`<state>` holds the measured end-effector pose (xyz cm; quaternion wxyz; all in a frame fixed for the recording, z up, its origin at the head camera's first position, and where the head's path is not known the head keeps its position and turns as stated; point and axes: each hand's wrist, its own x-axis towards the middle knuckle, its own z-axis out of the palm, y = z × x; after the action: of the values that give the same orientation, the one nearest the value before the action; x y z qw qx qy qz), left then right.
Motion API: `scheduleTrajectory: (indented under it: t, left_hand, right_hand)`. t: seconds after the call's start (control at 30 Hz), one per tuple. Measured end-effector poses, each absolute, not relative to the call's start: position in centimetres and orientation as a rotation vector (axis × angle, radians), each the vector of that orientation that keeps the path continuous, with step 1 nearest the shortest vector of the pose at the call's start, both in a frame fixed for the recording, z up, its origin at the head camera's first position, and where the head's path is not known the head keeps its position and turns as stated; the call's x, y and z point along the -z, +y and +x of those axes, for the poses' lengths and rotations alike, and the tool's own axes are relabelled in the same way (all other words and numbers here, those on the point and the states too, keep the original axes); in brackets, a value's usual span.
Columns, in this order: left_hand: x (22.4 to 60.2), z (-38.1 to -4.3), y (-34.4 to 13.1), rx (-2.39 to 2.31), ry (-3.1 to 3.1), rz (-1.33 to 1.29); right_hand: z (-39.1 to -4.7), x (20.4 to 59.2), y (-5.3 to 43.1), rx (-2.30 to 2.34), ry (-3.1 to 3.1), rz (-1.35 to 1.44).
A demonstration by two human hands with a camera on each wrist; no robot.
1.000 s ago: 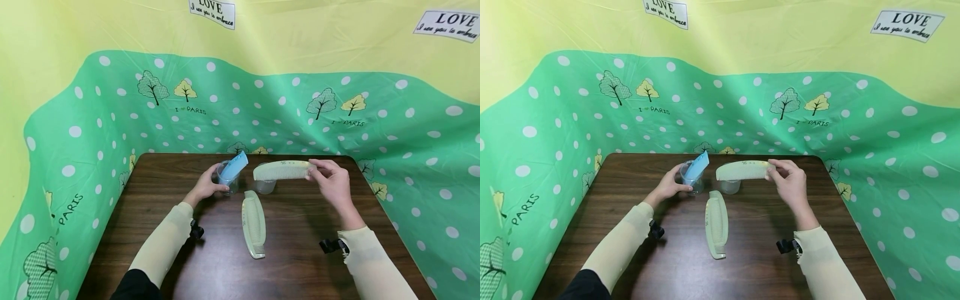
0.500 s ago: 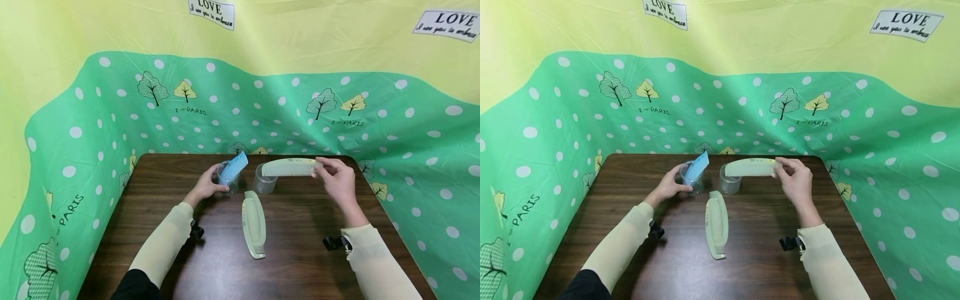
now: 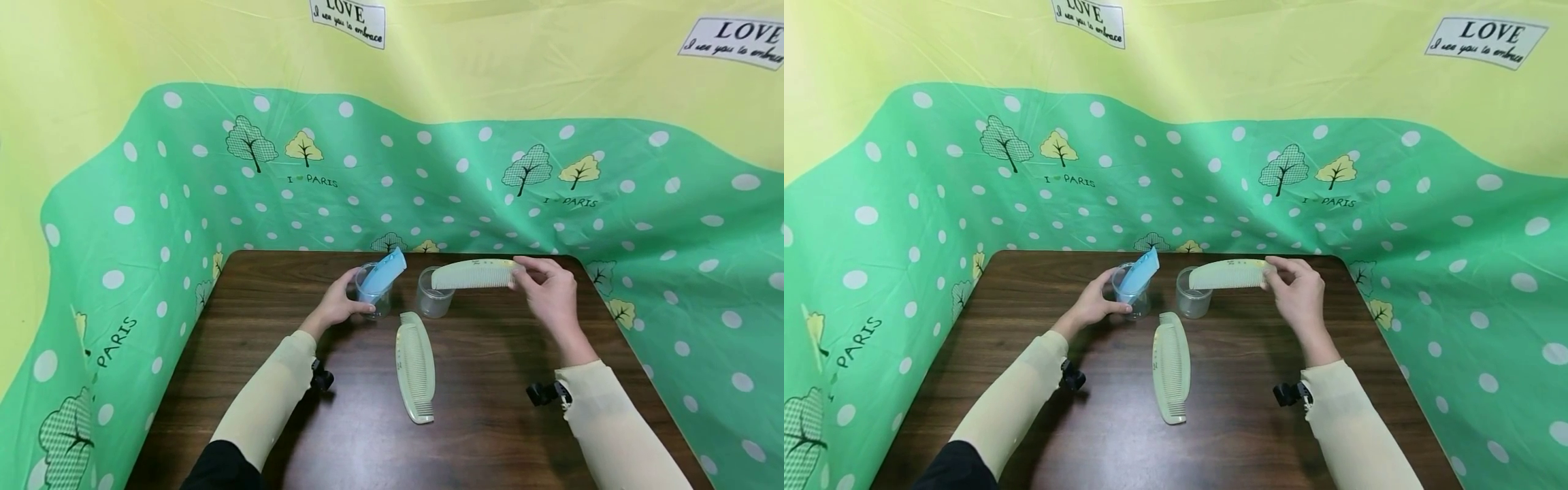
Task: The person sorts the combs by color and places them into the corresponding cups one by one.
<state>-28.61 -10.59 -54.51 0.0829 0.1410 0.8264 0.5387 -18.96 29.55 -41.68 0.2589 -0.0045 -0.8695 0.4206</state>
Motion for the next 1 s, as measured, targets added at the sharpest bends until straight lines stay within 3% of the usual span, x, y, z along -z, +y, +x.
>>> scheduleTrajectory:
  t: [1.0]
  left_hand:
    - [54.4,-28.7,-10.6,-1.599,2.462,0.425]
  right_hand:
    - [-22.7,41.8,27.7,-0.983,-2.532,0.087]
